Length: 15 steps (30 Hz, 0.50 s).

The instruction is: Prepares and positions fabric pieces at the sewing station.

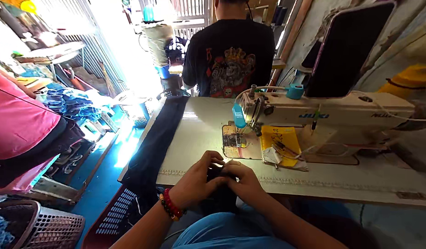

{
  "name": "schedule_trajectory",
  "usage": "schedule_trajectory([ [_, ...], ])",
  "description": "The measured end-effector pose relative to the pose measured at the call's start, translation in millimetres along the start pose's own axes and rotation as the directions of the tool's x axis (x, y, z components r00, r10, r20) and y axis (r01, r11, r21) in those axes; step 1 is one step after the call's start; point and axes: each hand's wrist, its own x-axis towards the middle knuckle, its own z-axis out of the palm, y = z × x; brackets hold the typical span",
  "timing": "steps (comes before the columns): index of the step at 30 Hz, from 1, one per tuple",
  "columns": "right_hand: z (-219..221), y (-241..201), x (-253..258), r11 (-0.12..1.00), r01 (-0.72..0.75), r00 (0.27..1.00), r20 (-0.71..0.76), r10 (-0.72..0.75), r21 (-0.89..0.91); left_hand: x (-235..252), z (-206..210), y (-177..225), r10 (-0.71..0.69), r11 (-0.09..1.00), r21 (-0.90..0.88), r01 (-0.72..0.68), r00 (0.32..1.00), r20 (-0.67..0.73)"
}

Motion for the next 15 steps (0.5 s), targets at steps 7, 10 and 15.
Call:
schedule_trajectory([
  [7,-8.3,16.6,-5.8,0.986,-0.123,0.992,0.012,0.122,0.116,-5.8,6.9,-28.0,-0.062,0.998,-0.008,0.062,0.997,-0.051],
  [10,-10.6,24.5,-8.5,0.972,-0.177,0.983,-0.019,0.182,0.153,-1.3,18.8,-37.8,-0.048,0.999,-0.030,0.045,0.991,-0.122],
  [15,-19.5,31.9,-7.8,0.963,-0.219,0.972,-0.052,0.229,0.156,11.2,33.9,-46.9,-0.081,0.994,-0.084,0.069,0.984,-0.161],
])
